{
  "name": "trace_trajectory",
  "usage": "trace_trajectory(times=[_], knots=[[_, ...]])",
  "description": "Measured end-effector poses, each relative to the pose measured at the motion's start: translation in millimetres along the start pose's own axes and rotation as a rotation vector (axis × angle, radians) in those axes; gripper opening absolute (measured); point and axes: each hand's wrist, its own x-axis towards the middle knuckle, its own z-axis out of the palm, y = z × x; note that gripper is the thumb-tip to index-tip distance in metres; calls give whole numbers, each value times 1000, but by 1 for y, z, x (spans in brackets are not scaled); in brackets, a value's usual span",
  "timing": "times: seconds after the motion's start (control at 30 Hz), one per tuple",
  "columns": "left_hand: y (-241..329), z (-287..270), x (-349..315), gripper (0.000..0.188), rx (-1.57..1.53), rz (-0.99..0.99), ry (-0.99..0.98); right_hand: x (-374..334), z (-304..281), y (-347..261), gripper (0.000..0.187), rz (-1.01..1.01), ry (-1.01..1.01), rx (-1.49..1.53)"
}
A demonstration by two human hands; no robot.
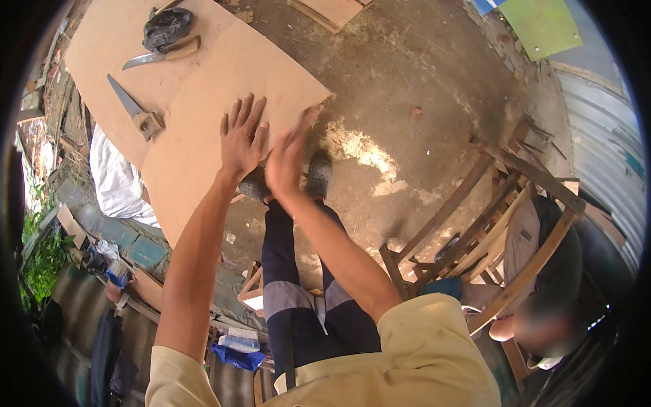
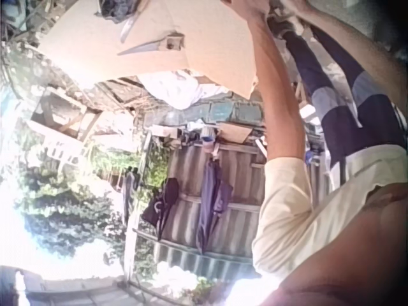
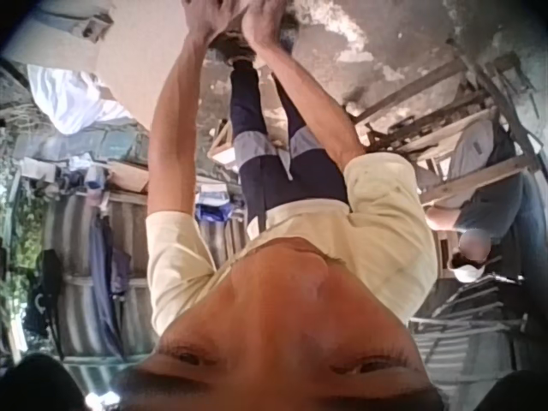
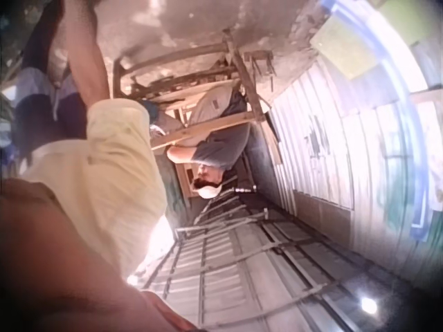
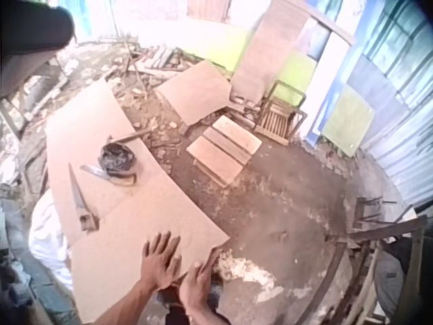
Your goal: The person uses a hand saw to cut a large sheet of plywood on a workbench. After cutting, they sand the edges with sandpaper and then hammer nails into the cut piece. The work area is cluttered with wood scraps and tools.
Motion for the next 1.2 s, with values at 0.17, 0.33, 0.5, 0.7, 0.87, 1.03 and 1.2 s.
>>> trace_trajectory(times=[0.17,0.33,0.5,0.7,0.87,1.03,1.2], knots=[[2,-6,3,55,-4,6,17,76,-15,-14,73,-117,168,106],[-1,-8,-1,55,23,-18,4,0,-12,-3,72,132,-86,174],[3,-6,0,56,25,-5,2,4,-13,11,63,211,77,508],[7,-1,-1,56,-10,-30,14,-28,-18,7,61,415,144,752],[4,-8,-2,56,3,-31,31,70,-39,-30,56,526,208,808],[3,-4,-2,56,27,-34,31,6,-27,-18,55,523,73,548],[3,-4,-2,56,27,-41,23,69,-27,-50,51,586,201,426]])
